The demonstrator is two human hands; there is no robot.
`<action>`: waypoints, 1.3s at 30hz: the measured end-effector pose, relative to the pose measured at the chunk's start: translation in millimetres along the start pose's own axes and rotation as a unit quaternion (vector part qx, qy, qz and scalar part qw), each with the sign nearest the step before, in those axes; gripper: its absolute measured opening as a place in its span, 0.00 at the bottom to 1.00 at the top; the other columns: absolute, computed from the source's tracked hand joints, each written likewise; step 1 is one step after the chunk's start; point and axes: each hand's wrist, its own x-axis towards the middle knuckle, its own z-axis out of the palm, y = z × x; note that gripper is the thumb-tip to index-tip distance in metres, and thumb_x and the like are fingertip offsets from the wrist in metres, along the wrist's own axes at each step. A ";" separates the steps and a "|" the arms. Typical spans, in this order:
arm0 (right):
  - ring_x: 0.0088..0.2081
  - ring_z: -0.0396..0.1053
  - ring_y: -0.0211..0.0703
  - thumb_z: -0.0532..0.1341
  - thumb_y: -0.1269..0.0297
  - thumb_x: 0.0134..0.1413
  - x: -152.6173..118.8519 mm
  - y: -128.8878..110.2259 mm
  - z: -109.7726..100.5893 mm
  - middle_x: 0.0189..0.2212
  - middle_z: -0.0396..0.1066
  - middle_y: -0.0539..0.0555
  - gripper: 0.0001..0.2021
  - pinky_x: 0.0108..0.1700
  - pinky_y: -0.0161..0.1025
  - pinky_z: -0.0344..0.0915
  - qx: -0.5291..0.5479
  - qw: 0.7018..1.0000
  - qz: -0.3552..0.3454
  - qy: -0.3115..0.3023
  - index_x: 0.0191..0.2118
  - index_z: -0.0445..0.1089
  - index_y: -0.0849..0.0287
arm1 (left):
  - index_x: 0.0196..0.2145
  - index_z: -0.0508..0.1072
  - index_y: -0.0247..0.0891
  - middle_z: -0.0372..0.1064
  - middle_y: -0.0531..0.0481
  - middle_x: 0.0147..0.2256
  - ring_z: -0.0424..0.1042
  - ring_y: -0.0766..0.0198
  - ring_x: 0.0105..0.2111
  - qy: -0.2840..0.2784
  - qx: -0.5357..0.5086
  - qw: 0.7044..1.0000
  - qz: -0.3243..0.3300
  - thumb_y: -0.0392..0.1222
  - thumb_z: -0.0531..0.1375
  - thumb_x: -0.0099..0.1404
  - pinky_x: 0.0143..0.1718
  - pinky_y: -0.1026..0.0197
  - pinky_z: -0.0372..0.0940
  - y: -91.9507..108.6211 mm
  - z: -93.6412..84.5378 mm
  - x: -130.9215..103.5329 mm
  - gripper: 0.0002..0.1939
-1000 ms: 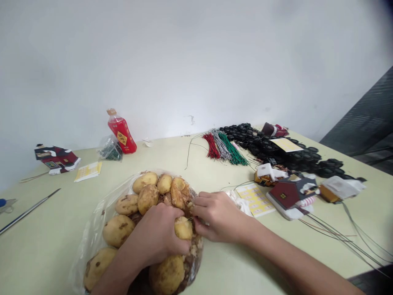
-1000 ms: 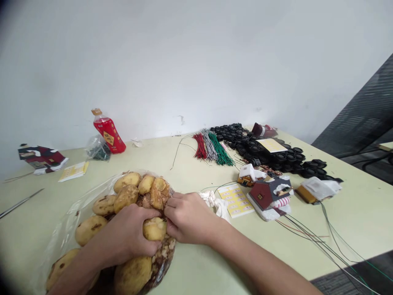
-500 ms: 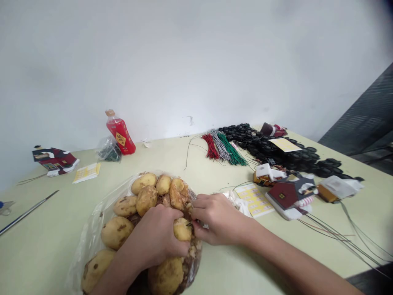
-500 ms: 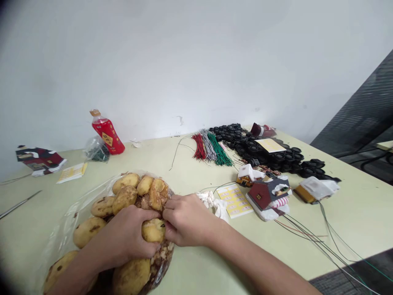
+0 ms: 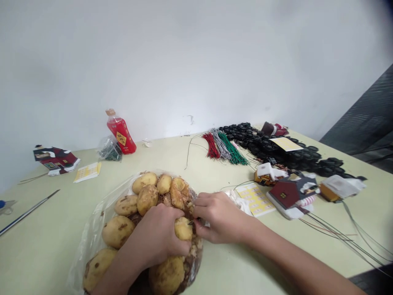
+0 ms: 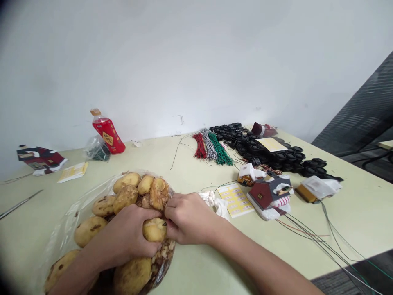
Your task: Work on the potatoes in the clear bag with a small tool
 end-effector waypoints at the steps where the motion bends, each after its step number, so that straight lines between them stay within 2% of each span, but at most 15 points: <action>1: 0.30 0.67 0.41 0.63 0.73 0.53 -0.3 0.5 -0.1 0.28 0.78 0.52 0.04 0.30 0.41 0.48 0.000 1.000 0.005 0.002 0.29 0.73 0.57 | 0.24 0.69 0.44 0.71 0.53 0.23 0.66 0.59 0.26 0.000 0.000 1.000 -0.002 0.49 0.65 0.47 0.31 0.53 0.56 0.3 -0.2 0.2 0.10; 6: 0.31 0.67 0.40 0.65 0.71 0.51 -0.4 1.6 -0.5 0.28 0.77 0.51 0.04 0.30 0.40 0.49 0.036 0.999 -0.004 -0.021 0.27 0.72 0.57 | 0.24 0.69 0.44 0.71 0.53 0.24 0.66 0.60 0.26 -0.004 -0.008 1.000 -0.002 0.48 0.64 0.46 0.31 0.54 0.55 1.5 -2.3 0.6 0.09; 9: 0.31 0.67 0.41 0.64 0.71 0.52 0.7 1.9 -1.0 0.29 0.79 0.52 0.03 0.30 0.40 0.47 0.023 0.999 0.018 -0.017 0.29 0.73 0.58 | 0.24 0.70 0.44 0.70 0.54 0.23 0.65 0.61 0.26 0.001 -0.008 1.000 0.003 0.48 0.64 0.47 0.30 0.54 0.55 0.7 -2.3 0.3 0.09; 14: 0.32 0.68 0.41 0.65 0.71 0.51 1.7 1.7 -0.3 0.29 0.78 0.52 0.03 0.31 0.39 0.49 0.042 0.998 0.008 -0.038 0.28 0.73 0.58 | 0.25 0.72 0.43 0.72 0.53 0.24 0.67 0.60 0.27 0.003 -0.008 1.000 0.014 0.48 0.64 0.49 0.31 0.55 0.56 0.9 -2.2 -1.8 0.08; 17: 0.32 0.68 0.42 0.64 0.71 0.52 2.2 2.1 0.3 0.29 0.78 0.53 0.03 0.30 0.41 0.47 0.023 0.999 0.030 -0.028 0.29 0.73 0.58 | 0.25 0.71 0.43 0.70 0.54 0.23 0.65 0.61 0.26 0.007 -0.002 1.000 0.019 0.47 0.64 0.49 0.30 0.55 0.55 2.3 -3.0 -4.0 0.07; 20: 0.32 0.69 0.41 0.64 0.71 0.52 2.9 2.3 1.3 0.28 0.78 0.52 0.03 0.31 0.39 0.49 0.045 0.998 0.027 -0.029 0.29 0.73 0.58 | 0.24 0.71 0.42 0.68 0.56 0.22 0.65 0.62 0.26 0.010 -0.004 1.000 0.017 0.44 0.64 0.48 0.30 0.56 0.55 2.8 -3.1 -5.4 0.07; 26: 0.32 0.68 0.41 0.64 0.70 0.52 2.9 1.4 3.8 0.29 0.79 0.53 0.03 0.30 0.40 0.47 0.037 0.998 0.031 -0.028 0.29 0.73 0.58 | 0.25 0.74 0.41 0.70 0.55 0.23 0.66 0.63 0.26 0.015 -0.001 1.000 0.022 0.45 0.64 0.50 0.30 0.57 0.55 0.4 -1.1 -3.4 0.06; 30: 0.31 0.67 0.41 0.64 0.70 0.51 2.0 1.7 3.5 0.29 0.78 0.52 0.03 0.31 0.40 0.48 0.041 0.999 0.005 -0.031 0.28 0.72 0.57 | 0.25 0.74 0.42 0.70 0.55 0.23 0.67 0.63 0.26 0.005 -0.005 1.000 0.018 0.45 0.65 0.49 0.30 0.57 0.55 -0.4 -1.4 -2.6 0.07; 33: 0.31 0.67 0.41 0.64 0.72 0.52 1.7 1.7 3.2 0.29 0.78 0.53 0.04 0.30 0.40 0.46 0.025 0.999 0.024 -0.015 0.29 0.73 0.58 | 0.25 0.74 0.42 0.70 0.55 0.23 0.66 0.63 0.26 0.007 -0.007 1.000 0.014 0.45 0.66 0.49 0.30 0.57 0.55 0.9 -2.8 -4.1 0.07; 39: 0.30 0.67 0.41 0.65 0.71 0.50 0.0 2.5 5.6 0.27 0.77 0.51 0.04 0.30 0.40 0.48 0.064 0.998 0.009 -0.006 0.27 0.71 0.57 | 0.26 0.75 0.42 0.69 0.56 0.22 0.66 0.63 0.26 0.008 -0.010 1.000 0.016 0.44 0.64 0.49 0.29 0.57 0.55 1.8 -3.2 -4.7 0.05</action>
